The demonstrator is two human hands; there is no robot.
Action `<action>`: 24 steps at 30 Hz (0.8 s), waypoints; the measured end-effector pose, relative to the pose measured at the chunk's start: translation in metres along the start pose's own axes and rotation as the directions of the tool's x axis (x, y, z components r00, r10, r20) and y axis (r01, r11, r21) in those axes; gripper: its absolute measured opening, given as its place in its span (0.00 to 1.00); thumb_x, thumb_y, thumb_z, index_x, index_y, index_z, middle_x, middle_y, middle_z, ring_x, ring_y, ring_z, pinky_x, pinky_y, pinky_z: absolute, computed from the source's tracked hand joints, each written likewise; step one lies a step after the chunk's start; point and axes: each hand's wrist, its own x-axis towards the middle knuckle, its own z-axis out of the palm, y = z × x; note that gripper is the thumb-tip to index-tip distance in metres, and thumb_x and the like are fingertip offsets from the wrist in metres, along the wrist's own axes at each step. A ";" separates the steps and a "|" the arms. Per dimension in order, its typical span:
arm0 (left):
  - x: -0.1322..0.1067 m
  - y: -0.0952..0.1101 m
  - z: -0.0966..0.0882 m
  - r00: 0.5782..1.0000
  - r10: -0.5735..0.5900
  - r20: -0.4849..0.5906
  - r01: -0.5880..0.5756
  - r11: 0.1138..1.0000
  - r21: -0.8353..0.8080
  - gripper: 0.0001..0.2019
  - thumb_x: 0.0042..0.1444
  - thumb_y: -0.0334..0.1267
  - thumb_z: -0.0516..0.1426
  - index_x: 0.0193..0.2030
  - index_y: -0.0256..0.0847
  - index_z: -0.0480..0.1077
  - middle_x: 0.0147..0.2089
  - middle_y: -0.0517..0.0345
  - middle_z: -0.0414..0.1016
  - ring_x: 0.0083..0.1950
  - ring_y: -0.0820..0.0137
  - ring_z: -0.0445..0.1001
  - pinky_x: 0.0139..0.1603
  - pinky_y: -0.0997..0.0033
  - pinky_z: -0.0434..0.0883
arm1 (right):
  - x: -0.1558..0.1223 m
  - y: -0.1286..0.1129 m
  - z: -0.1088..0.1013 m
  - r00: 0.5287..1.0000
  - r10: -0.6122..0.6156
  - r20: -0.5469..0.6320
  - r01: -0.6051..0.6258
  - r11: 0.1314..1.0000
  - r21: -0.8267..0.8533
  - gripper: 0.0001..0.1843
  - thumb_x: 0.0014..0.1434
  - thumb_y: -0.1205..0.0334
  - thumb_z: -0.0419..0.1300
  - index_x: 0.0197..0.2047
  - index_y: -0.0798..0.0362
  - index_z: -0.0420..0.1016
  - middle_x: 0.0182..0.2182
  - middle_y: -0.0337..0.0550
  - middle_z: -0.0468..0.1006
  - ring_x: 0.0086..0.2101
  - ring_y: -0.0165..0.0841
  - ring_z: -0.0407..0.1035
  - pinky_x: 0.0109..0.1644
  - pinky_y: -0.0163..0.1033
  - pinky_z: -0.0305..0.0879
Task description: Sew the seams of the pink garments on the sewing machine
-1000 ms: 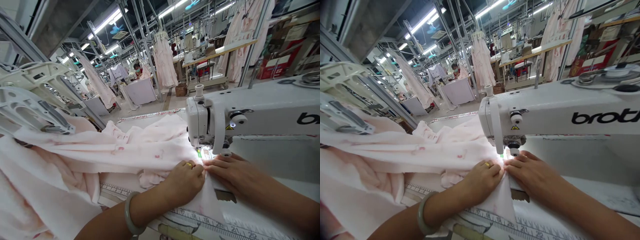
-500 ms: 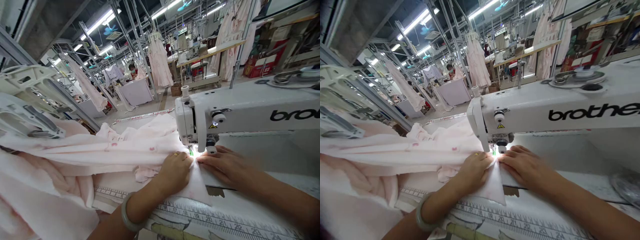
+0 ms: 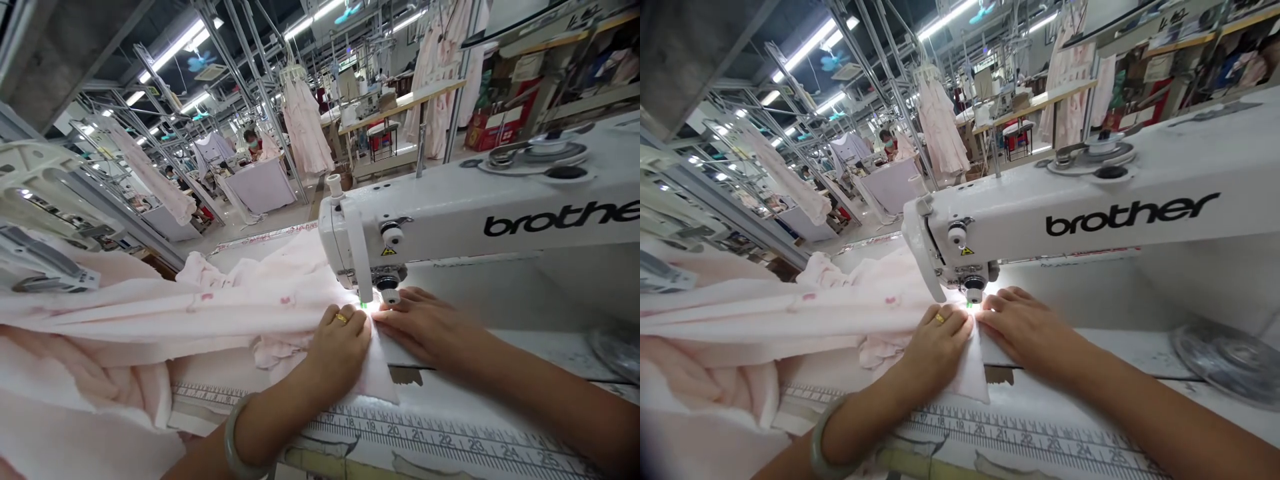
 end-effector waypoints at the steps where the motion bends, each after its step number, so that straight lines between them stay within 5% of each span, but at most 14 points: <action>1: -0.001 0.002 0.000 1.000 0.010 -0.003 -0.010 0.999 0.035 0.10 0.66 0.24 0.55 0.50 0.32 0.76 0.47 0.49 0.78 0.49 0.58 0.75 0.51 0.58 0.73 | 0.000 0.000 0.001 1.000 -0.007 -0.002 0.007 1.000 -0.002 0.18 0.79 0.59 0.47 0.54 0.49 0.78 0.45 0.46 0.81 0.45 0.41 0.74 0.57 0.53 0.65; 9: 0.002 0.004 0.000 0.994 -0.034 0.107 0.034 0.999 0.007 0.10 0.64 0.25 0.55 0.51 0.31 0.74 0.47 0.48 0.77 0.48 0.58 0.74 0.54 0.58 0.74 | 0.000 0.000 0.008 0.996 -0.051 -0.067 0.039 0.985 -0.168 0.22 0.80 0.57 0.41 0.51 0.48 0.77 0.45 0.46 0.82 0.45 0.43 0.74 0.55 0.55 0.64; 16: 0.007 -0.006 0.004 0.983 -0.086 0.161 0.097 0.993 -0.061 0.11 0.60 0.22 0.54 0.46 0.35 0.72 0.46 0.49 0.77 0.49 0.58 0.74 0.58 0.59 0.73 | -0.001 0.008 0.010 0.994 -0.049 -0.097 0.030 0.981 -0.192 0.19 0.78 0.54 0.49 0.63 0.46 0.75 0.40 0.44 0.83 0.44 0.44 0.76 0.54 0.54 0.66; 21: 0.003 -0.011 0.002 0.998 -0.047 0.051 0.049 0.998 -0.036 0.10 0.64 0.23 0.53 0.49 0.34 0.72 0.48 0.50 0.78 0.51 0.60 0.75 0.63 0.61 0.71 | 0.002 0.002 0.000 0.992 -0.124 -0.028 0.122 0.991 -0.061 0.18 0.80 0.57 0.47 0.51 0.47 0.79 0.43 0.41 0.82 0.41 0.38 0.75 0.55 0.51 0.63; 24: -0.001 -0.010 -0.005 0.998 -0.019 -0.054 0.025 0.994 0.104 0.08 0.65 0.24 0.54 0.45 0.34 0.73 0.45 0.49 0.78 0.47 0.60 0.75 0.57 0.60 0.73 | 0.003 -0.006 -0.005 0.984 -0.174 0.025 0.174 0.984 0.031 0.17 0.79 0.60 0.48 0.48 0.48 0.79 0.43 0.42 0.81 0.41 0.38 0.73 0.54 0.49 0.62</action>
